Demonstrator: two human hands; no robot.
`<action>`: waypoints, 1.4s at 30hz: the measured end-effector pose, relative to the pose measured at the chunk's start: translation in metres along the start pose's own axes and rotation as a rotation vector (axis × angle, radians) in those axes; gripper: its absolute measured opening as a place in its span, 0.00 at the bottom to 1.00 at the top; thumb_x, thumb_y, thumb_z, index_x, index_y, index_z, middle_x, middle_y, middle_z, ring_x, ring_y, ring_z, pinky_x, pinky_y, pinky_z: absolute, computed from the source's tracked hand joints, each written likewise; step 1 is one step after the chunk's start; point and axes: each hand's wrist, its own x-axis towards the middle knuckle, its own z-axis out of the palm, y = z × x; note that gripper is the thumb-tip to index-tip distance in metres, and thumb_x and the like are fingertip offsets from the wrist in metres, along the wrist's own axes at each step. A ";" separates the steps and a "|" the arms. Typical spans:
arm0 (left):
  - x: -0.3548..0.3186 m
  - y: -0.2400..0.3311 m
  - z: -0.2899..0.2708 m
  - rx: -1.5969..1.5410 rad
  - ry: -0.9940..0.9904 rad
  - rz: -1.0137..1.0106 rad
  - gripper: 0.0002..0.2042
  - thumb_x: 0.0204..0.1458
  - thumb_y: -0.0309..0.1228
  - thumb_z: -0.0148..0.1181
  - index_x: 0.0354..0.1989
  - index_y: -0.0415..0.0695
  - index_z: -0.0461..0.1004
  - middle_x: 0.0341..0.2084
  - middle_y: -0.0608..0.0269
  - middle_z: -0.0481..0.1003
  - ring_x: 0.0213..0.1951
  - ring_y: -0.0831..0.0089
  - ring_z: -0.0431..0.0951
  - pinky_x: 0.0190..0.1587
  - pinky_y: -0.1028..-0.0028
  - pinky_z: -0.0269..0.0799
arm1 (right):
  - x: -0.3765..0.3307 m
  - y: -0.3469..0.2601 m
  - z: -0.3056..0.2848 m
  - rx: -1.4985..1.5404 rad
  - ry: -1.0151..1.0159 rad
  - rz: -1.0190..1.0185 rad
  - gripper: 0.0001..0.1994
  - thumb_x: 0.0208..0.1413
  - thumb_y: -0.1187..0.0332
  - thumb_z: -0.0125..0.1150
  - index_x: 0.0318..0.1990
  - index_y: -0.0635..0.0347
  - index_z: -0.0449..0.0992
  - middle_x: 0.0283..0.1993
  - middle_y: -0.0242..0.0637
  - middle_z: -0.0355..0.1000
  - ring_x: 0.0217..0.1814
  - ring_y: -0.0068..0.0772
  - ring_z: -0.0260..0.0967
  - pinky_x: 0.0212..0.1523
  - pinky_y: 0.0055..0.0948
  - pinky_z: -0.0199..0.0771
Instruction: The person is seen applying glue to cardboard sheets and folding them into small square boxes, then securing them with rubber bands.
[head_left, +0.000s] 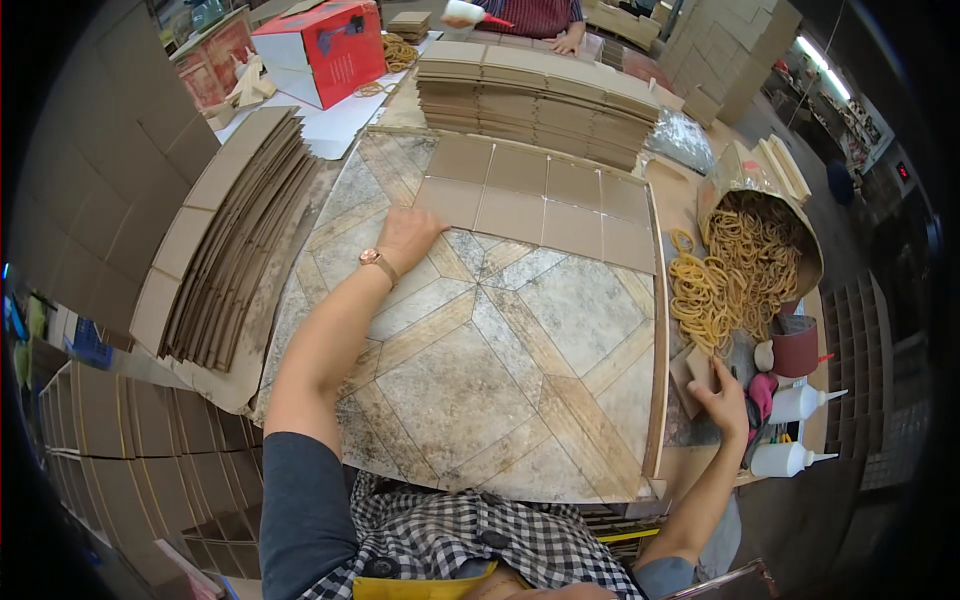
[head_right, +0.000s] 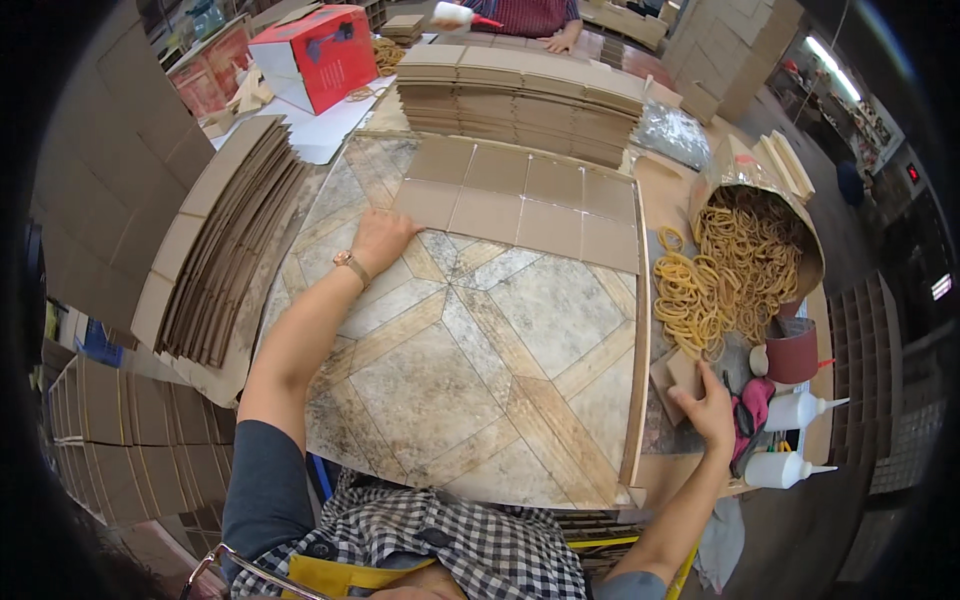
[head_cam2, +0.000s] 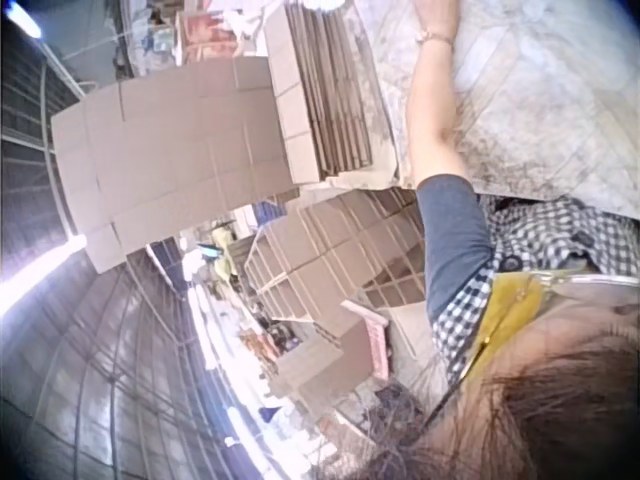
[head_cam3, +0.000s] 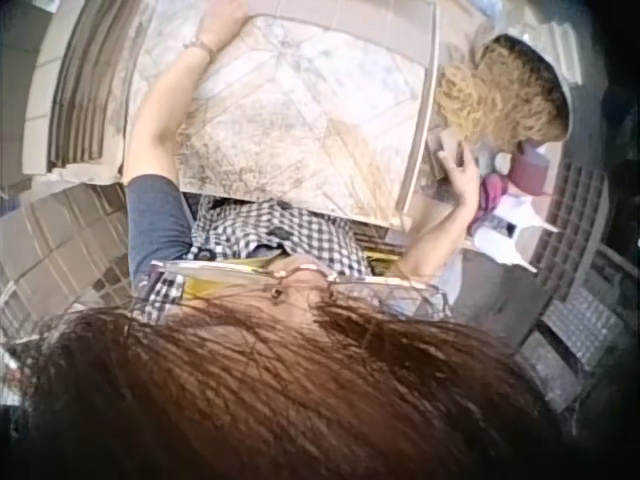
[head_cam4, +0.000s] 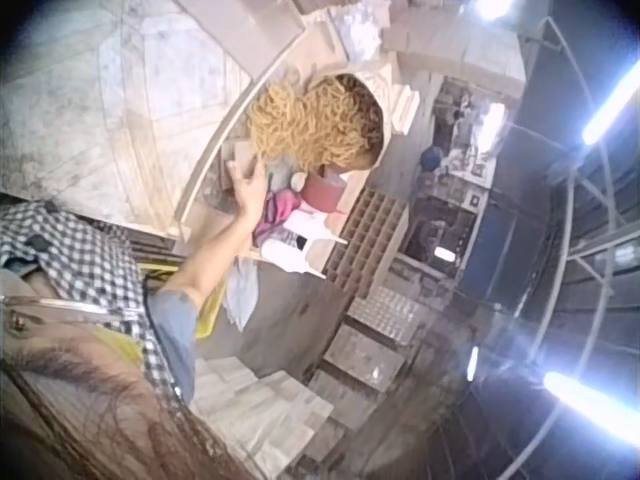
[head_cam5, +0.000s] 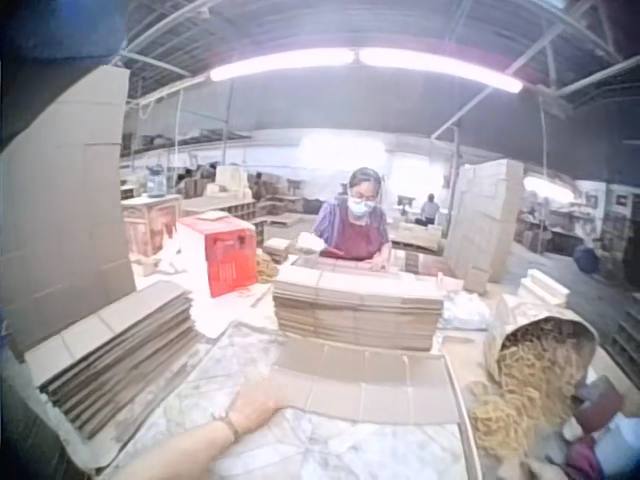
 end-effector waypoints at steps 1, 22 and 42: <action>-0.003 0.000 0.003 -0.031 -0.030 -0.044 0.14 0.55 0.43 0.51 0.31 0.45 0.73 0.25 0.58 0.76 0.33 0.62 0.78 0.34 0.64 0.69 | 0.002 -0.006 -0.002 0.062 0.010 0.012 0.30 0.43 0.62 0.68 0.53 0.68 0.68 0.44 0.55 0.73 0.49 0.53 0.71 0.51 0.38 0.69; -0.124 0.039 -0.036 -2.388 0.393 -1.078 0.19 0.62 0.34 0.44 0.57 0.35 0.59 0.52 0.49 0.68 0.53 0.57 0.70 0.55 0.52 0.67 | -0.081 -0.183 0.024 -0.176 0.186 -0.608 0.13 0.40 0.81 0.56 0.37 0.58 0.73 0.26 0.39 0.72 0.24 0.43 0.70 0.25 0.38 0.68; -0.393 0.118 -0.093 -2.172 0.787 -1.339 0.17 0.59 0.37 0.52 0.50 0.37 0.67 0.43 0.58 0.74 0.42 0.68 0.78 0.42 0.69 0.78 | -0.123 -0.354 0.174 -0.230 -0.322 -1.366 0.16 0.35 0.75 0.59 0.36 0.56 0.66 0.27 0.34 0.68 0.26 0.34 0.71 0.24 0.33 0.69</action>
